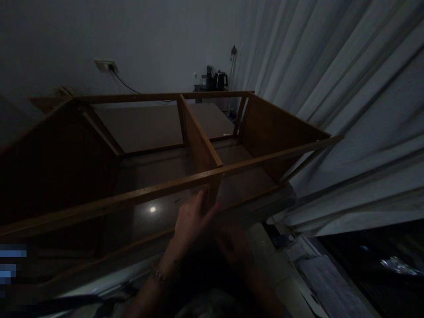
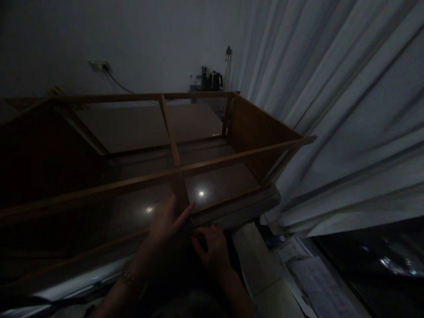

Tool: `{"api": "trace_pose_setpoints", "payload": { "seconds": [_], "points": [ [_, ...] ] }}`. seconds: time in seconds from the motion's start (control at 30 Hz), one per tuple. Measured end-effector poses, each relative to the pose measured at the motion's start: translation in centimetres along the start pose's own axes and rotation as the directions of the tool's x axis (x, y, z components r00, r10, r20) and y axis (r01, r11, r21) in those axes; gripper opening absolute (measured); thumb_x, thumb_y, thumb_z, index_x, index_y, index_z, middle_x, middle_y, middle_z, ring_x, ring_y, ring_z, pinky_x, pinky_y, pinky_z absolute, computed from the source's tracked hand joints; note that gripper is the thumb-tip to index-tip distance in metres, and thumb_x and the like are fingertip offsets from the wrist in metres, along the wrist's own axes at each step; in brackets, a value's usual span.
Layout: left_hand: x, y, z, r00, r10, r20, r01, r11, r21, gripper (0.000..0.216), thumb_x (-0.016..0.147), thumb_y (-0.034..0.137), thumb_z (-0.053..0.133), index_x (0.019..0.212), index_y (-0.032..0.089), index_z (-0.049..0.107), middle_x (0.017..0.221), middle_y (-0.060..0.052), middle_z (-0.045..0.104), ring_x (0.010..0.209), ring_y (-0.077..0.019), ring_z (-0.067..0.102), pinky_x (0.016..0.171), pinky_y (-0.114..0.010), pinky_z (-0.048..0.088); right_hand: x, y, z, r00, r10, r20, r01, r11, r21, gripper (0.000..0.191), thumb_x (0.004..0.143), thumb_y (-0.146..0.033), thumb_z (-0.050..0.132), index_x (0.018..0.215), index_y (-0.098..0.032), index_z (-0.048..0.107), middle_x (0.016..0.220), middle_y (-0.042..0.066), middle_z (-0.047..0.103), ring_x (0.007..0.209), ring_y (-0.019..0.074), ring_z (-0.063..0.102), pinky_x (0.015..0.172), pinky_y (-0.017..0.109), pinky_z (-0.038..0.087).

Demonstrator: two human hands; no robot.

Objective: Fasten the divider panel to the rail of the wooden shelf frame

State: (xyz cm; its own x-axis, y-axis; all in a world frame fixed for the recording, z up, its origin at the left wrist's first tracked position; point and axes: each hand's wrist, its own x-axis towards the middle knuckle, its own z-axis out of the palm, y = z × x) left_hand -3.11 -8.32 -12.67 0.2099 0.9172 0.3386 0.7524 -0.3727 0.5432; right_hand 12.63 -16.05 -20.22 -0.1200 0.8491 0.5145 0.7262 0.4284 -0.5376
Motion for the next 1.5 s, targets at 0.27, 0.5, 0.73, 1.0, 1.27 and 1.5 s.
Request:
{"api": "trace_pose_setpoints", "payload": {
  "seconds": [0.27, 0.5, 0.73, 1.0, 1.27, 1.5],
  "points": [
    [0.1, 0.3, -0.2, 1.000, -0.004, 0.023, 0.005, 0.999, -0.042, 0.041, 0.088, 0.050, 0.047, 0.114, 0.019, 0.051, 0.094, -0.008, 0.069, 0.080, -0.0203, 0.066, 0.067, -0.030, 0.050, 0.5, -0.3, -0.2, 0.997, -0.038, 0.068, 0.041, 0.998, -0.041, 0.021, 0.094, -0.025, 0.043, 0.085, -0.021, 0.061, 0.081, 0.004, 0.067, 0.076, 0.0201, 0.057, 0.072, 0.034, 0.040],
    [0.1, 0.3, -0.2, 1.000, 0.004, 0.021, -0.004, 0.999, -0.041, 0.044, 0.088, 0.050, 0.047, 0.121, 0.020, 0.048, 0.098, -0.008, 0.070, 0.083, -0.0211, 0.068, 0.065, -0.029, 0.051, 0.6, -0.4, 0.0, 0.998, -0.064, 0.023, 0.066, 0.996, -0.063, 0.027, 0.096, -0.026, 0.038, 0.082, -0.022, 0.061, 0.077, 0.004, 0.067, 0.075, 0.0201, 0.059, 0.074, 0.034, 0.041],
    [-0.1, 0.2, 0.1, 1.000, 0.017, -0.008, -0.017, 1.000, 0.007, 0.047, 0.089, 0.051, 0.045, 0.122, 0.018, 0.047, 0.097, -0.009, 0.069, 0.084, -0.0216, 0.067, 0.068, -0.030, 0.050, 1.0, -0.1, -0.1, 0.997, 0.006, -0.074, -0.006, 1.000, -0.001, 0.031, 0.099, -0.029, 0.036, 0.088, -0.020, 0.063, 0.081, 0.006, 0.069, 0.076, 0.0187, 0.063, 0.070, 0.030, 0.045],
    [-0.1, 0.1, 0.2, 1.000, 0.000, -0.007, 0.000, 1.000, 0.026, 0.047, 0.089, 0.054, 0.044, 0.120, 0.019, 0.048, 0.092, -0.007, 0.069, 0.079, -0.0201, 0.067, 0.065, -0.028, 0.049, 0.7, -1.0, -0.7, 0.992, -0.024, -0.123, -0.002, 0.979, -0.204, 0.042, 0.100, -0.033, 0.031, 0.076, -0.020, 0.063, 0.067, 0.003, 0.066, 0.064, 0.0175, 0.058, 0.064, 0.030, 0.037],
    [-0.1, 0.2, 0.0, 1.000, 0.014, 0.000, -0.014, 1.000, -0.021, 0.044, 0.088, 0.053, 0.045, 0.116, 0.020, 0.050, 0.096, -0.007, 0.069, 0.081, -0.0204, 0.067, 0.065, -0.028, 0.049, 0.7, -1.2, -0.4, 0.991, -0.075, -0.111, 0.048, 0.972, -0.229, 0.038, 0.100, -0.027, 0.034, 0.073, -0.020, 0.060, 0.064, 0.002, 0.063, 0.062, 0.0170, 0.054, 0.065, 0.030, 0.032],
    [0.0, 0.3, -0.1, 1.000, 0.004, 0.003, -0.004, 1.000, -0.022, 0.045, 0.088, 0.053, 0.045, 0.116, 0.018, 0.050, 0.097, -0.008, 0.069, 0.082, -0.0201, 0.066, 0.067, -0.029, 0.050, 0.7, -1.1, -0.5, 0.992, -0.061, -0.107, 0.032, 0.967, -0.252, 0.039, 0.100, -0.027, 0.034, 0.071, -0.020, 0.060, 0.061, 0.002, 0.062, 0.062, 0.0166, 0.053, 0.067, 0.030, 0.032]
  ]
}}
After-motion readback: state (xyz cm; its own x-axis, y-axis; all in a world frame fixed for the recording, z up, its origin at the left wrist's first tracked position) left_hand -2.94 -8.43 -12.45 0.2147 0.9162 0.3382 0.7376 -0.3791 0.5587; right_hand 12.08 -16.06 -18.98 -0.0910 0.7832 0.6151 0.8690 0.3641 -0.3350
